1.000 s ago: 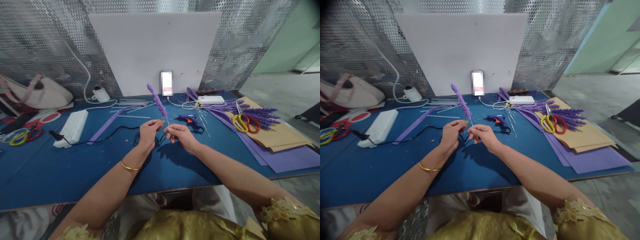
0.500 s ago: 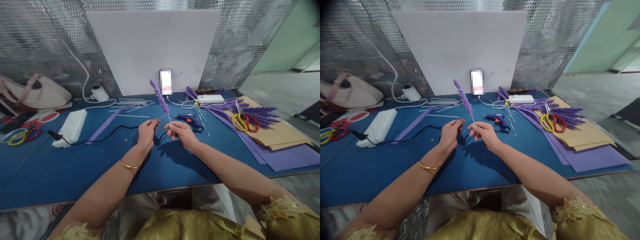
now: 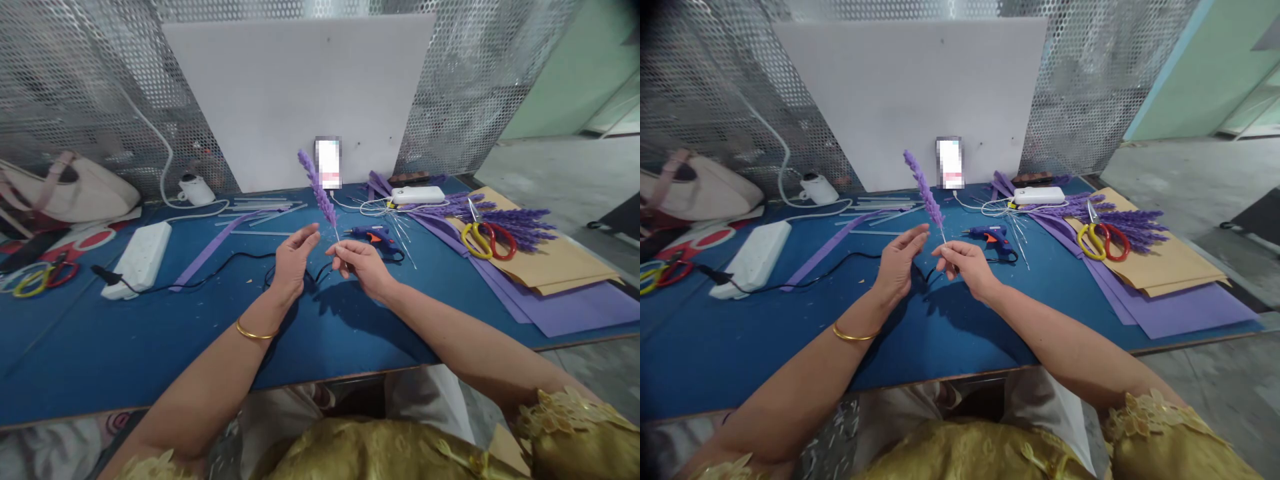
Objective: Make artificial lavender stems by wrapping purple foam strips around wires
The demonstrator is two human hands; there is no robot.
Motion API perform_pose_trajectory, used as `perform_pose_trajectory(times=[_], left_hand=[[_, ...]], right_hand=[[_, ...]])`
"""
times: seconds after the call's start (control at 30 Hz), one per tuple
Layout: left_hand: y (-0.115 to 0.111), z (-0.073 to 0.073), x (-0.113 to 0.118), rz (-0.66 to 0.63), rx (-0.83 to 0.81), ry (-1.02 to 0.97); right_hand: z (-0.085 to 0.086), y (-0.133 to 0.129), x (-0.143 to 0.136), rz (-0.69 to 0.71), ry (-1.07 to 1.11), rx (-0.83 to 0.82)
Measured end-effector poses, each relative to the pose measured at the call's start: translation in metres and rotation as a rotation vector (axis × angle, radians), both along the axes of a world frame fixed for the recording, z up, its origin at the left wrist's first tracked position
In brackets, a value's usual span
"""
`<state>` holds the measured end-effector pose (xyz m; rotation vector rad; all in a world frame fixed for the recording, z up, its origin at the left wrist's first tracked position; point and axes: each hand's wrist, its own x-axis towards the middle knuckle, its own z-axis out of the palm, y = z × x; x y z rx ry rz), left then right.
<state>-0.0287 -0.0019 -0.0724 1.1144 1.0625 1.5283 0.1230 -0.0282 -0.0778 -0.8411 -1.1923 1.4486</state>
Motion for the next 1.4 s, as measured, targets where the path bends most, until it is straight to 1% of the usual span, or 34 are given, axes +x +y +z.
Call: perform_pose_trajectory(times=[0.07, 0.2, 0.33, 0.4, 0.47, 0.57, 0.67, 0.77, 0.83, 1.0, 1.1, 1.23, 1.4], left_hand=[[-0.002, 0.000, 0.002, -0.027, -0.024, 0.013], [-0.001, -0.001, 0.002, -0.027, -0.051, 0.014], [-0.001, 0.000, 0.000, -0.148, -0.094, -0.019], [-0.002, 0.000, 0.001, -0.175, -0.111, -0.033], [-0.003, 0.000, 0.002, -0.163, -0.100, -0.050], [-0.003, -0.001, 0.002, -0.144, -0.041, -0.049], [-0.004, -0.001, 0.001, -0.124, 0.002, 0.026], [-0.007, 0.002, 0.001, -0.096, 0.025, 0.117], [-0.009, 0.004, 0.002, -0.090, 0.033, 0.139], [-0.010, 0.003, 0.005, -0.146, -0.006, 0.062], [-0.007, 0.000, 0.005, -0.091, -0.035, -0.002], [-0.004, -0.002, 0.006, -0.030, -0.091, -0.055], [-0.004, -0.003, 0.006, 0.025, -0.093, -0.037]], right_hand=[[-0.001, 0.000, -0.001, 0.029, -0.002, 0.000], [-0.003, -0.001, -0.001, 0.071, 0.000, -0.007], [-0.005, -0.002, -0.003, 0.172, -0.012, -0.012], [-0.006, -0.002, -0.003, 0.208, -0.019, -0.010], [-0.006, -0.002, -0.004, 0.219, -0.023, -0.010], [-0.005, -0.002, -0.004, 0.220, -0.031, -0.013], [-0.005, -0.003, -0.005, 0.224, -0.042, -0.021], [-0.006, -0.002, -0.005, 0.226, -0.047, -0.028], [-0.007, -0.001, -0.005, 0.208, -0.044, -0.030], [-0.006, 0.001, -0.004, 0.107, -0.008, -0.036], [-0.005, 0.001, -0.004, 0.107, -0.018, -0.026], [-0.006, 0.000, -0.005, 0.122, -0.095, -0.037], [-0.006, -0.001, -0.006, 0.110, -0.171, -0.044]])
